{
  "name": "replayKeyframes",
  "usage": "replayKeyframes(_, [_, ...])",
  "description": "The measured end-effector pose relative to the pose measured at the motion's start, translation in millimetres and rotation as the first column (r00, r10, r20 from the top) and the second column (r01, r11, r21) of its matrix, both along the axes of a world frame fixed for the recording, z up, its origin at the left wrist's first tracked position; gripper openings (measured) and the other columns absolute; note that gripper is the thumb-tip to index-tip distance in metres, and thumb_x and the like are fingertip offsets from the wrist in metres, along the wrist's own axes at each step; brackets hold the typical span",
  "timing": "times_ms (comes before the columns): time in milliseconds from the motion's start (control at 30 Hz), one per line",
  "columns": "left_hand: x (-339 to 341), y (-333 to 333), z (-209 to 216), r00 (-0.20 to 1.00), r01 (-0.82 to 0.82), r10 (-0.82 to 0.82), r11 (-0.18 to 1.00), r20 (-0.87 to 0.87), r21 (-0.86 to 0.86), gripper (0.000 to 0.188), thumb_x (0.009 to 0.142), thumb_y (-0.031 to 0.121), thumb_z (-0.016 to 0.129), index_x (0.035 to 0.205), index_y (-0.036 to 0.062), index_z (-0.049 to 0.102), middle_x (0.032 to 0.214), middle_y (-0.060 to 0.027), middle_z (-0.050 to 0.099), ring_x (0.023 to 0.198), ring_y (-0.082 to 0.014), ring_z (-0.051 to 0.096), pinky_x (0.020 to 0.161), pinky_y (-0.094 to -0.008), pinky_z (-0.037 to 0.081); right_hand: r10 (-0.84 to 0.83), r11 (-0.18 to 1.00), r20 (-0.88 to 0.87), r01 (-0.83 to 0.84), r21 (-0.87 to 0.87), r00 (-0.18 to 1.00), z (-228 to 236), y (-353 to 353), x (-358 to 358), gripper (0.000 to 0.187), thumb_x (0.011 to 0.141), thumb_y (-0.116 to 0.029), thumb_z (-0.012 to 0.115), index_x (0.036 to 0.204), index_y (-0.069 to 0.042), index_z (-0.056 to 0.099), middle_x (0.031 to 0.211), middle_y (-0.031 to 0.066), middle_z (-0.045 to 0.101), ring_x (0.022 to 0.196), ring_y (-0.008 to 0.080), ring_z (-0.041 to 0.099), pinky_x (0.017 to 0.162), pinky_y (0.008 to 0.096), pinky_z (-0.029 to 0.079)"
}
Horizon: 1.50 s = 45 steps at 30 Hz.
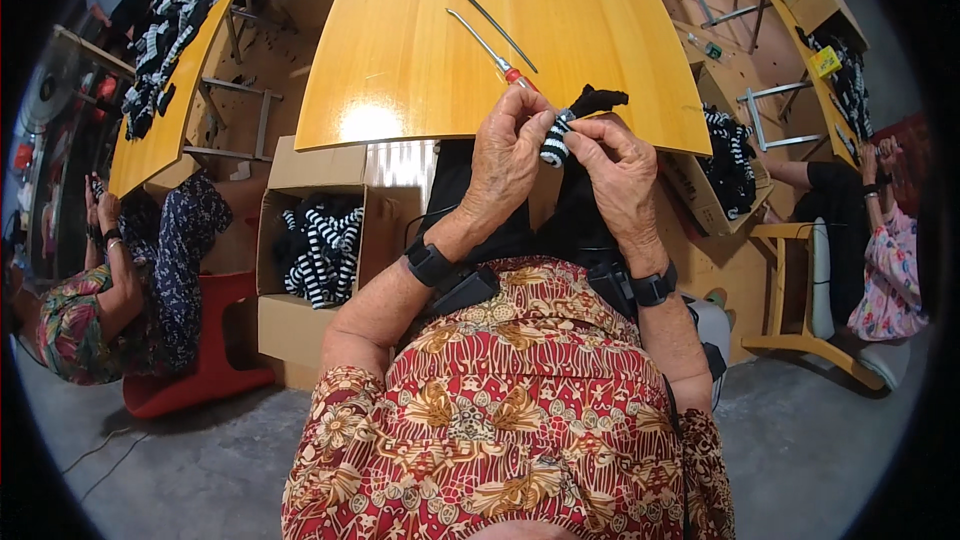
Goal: The person sits at a table and uses a red-handled seam ripper to manipulate the fabric of black and white striped socks. They repeatedly insert the tool into the sock's opening and pull the fabric, likely to finish or repair the edges. The person handles multiple socks one by one, placing them on the table after working on them.
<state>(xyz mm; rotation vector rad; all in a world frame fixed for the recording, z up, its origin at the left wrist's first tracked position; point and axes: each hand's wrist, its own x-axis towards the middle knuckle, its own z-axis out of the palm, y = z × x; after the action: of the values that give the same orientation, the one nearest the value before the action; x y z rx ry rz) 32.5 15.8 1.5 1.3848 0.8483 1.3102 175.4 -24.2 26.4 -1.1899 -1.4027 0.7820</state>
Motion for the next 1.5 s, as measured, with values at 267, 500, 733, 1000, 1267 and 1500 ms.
replayKeyframes(267, [-7, -3, -4, 0.999, 0.039, -0.040, 0.998, -0.022, -0.052, 0.007, 0.097, 0.011, 0.056, 0.097, 0.0038, 0.055, 0.087, 0.0028, 0.054, 0.082, -0.0048, 0.049, 0.074, -0.0204, 0.042, 0.232, 0.870, -0.412, -0.377, -0.317, 0.881, -14, 7, 22, 0.015, 0.088, -0.008, 0.066, 0.100, 0.000, 0.069, 0.092, 0.0016, 0.068, 0.083, 0.0077, 0.061, 0.079, 0.0218, 0.048])
replayKeyframes(500, [-7, -4, -4, 0.991, 0.028, -0.022, 0.999, -0.129, 0.039, 0.009, 0.097, 0.011, 0.056, 0.098, 0.0028, 0.054, 0.084, 0.0022, 0.052, 0.080, -0.0055, 0.049, 0.072, -0.0211, 0.043, 0.195, 0.825, -0.675, -0.491, -0.280, 0.711, -21, 7, 19, 0.015, 0.088, -0.007, 0.065, 0.101, 0.000, 0.068, 0.091, 0.0026, 0.068, 0.083, 0.0093, 0.062, 0.078, 0.0232, 0.049])
replayKeyframes(733, [-11, -8, -3, 0.990, 0.085, -0.090, 0.995, -0.109, -0.052, 0.013, 0.096, 0.015, 0.058, 0.102, 0.0040, 0.056, 0.088, 0.0021, 0.055, 0.081, -0.0050, 0.051, 0.072, -0.0211, 0.044, 0.271, 0.881, -0.344, -0.376, -0.287, 0.899, -3, 4, 23, 0.015, 0.086, -0.008, 0.068, 0.099, -0.001, 0.069, 0.089, -0.0004, 0.066, 0.082, 0.0074, 0.059, 0.078, 0.0225, 0.047])
replayKeyframes(1000, [-23, -1, 7, 0.941, 0.318, -0.288, 0.933, 0.177, -0.170, 0.018, 0.091, 0.016, 0.066, 0.105, 0.0047, 0.060, 0.096, -0.0006, 0.063, 0.083, -0.0051, 0.058, 0.072, -0.0207, 0.049, 0.056, 0.998, 0.141, -0.058, 0.008, 0.988, 7, -5, 14, 0.012, 0.084, -0.008, 0.068, 0.094, 0.000, 0.067, 0.090, 0.0067, 0.064, 0.085, 0.0158, 0.060, 0.080, 0.0279, 0.048])
replayKeyframes(1267, [-15, -7, 1, 0.968, 0.211, -0.173, 0.954, 0.182, -0.212, 0.016, 0.090, 0.012, 0.066, 0.103, 0.0029, 0.061, 0.094, -0.0022, 0.065, 0.085, -0.0072, 0.062, 0.076, -0.0233, 0.053, 0.009, 0.997, 0.132, -0.018, 0.073, 0.991, 3, -4, 13, 0.010, 0.083, -0.006, 0.069, 0.092, -0.002, 0.067, 0.086, 0.0053, 0.064, 0.084, 0.0173, 0.058, 0.075, 0.0292, 0.046])
replayKeyframes(1500, [-19, -6, 3, 0.929, 0.301, -0.224, 0.921, 0.295, -0.249, 0.015, 0.091, 0.014, 0.065, 0.102, 0.0041, 0.061, 0.092, -0.0013, 0.065, 0.082, -0.0068, 0.061, 0.072, -0.0222, 0.052, -0.028, 0.963, 0.293, -0.054, 0.266, 0.956, 10, -5, 7, 0.012, 0.083, -0.005, 0.069, 0.095, -0.003, 0.066, 0.084, 0.0055, 0.064, 0.082, 0.0168, 0.058, 0.075, 0.0292, 0.047])
